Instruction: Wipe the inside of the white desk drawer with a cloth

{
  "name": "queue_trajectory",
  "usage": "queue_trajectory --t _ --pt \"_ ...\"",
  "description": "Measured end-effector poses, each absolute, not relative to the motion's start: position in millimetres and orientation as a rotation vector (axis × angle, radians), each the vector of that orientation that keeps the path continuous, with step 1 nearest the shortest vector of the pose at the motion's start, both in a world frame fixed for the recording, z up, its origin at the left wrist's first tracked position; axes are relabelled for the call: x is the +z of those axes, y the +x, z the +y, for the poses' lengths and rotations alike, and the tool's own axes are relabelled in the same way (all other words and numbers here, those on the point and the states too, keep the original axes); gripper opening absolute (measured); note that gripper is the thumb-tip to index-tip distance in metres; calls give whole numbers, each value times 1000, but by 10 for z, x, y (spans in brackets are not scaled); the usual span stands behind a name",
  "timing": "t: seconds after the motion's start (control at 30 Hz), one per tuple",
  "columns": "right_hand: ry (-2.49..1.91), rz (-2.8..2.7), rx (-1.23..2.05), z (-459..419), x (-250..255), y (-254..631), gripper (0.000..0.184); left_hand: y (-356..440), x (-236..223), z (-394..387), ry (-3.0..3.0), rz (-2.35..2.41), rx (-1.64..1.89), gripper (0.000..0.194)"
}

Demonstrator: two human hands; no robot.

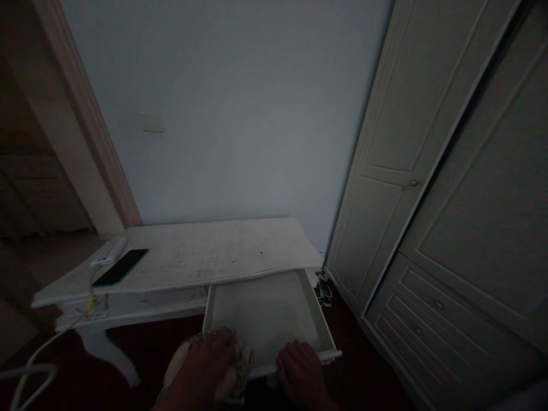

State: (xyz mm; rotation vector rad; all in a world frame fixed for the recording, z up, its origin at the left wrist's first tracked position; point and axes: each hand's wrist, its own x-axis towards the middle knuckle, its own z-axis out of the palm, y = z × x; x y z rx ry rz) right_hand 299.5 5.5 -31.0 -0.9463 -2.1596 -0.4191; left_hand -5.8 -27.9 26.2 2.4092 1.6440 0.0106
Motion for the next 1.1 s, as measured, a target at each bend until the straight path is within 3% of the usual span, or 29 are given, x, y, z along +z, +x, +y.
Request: queue_trajectory --t 0.07,0.13,0.27,0.37,0.5,0.73,0.8,0.87,1.1 --pt "-908 -2218 -351 63 -312 3194 12 -29 129 -276 2472 1651 29 83" --pt "-916 -2210 -333 86 -354 3486 24 -30 -1 -239 2484 1659 28 85" --pt "-1112 -2074 -242 141 -510 4113 54 -52 -169 -50 2449 1582 -63 57" --pt "-1120 -2010 -50 156 -611 4359 41 57 -194 98 2524 1425 29 37" --pt "-1129 -1936 101 155 -645 4354 17 618 -142 241 2566 1238 219 47" --pt "-1125 -1815 256 187 -572 4373 24 2088 256 478 2523 1085 191 61" --pt "-1142 -1775 275 186 -583 4413 22 2247 357 542 2471 1111 171 49" --pt "-1143 -1753 265 176 -608 4432 22 2229 398 595 2424 1140 141 44" --pt "-1220 -1669 293 134 -702 4399 33 1179 441 513 2299 1283 0 57"
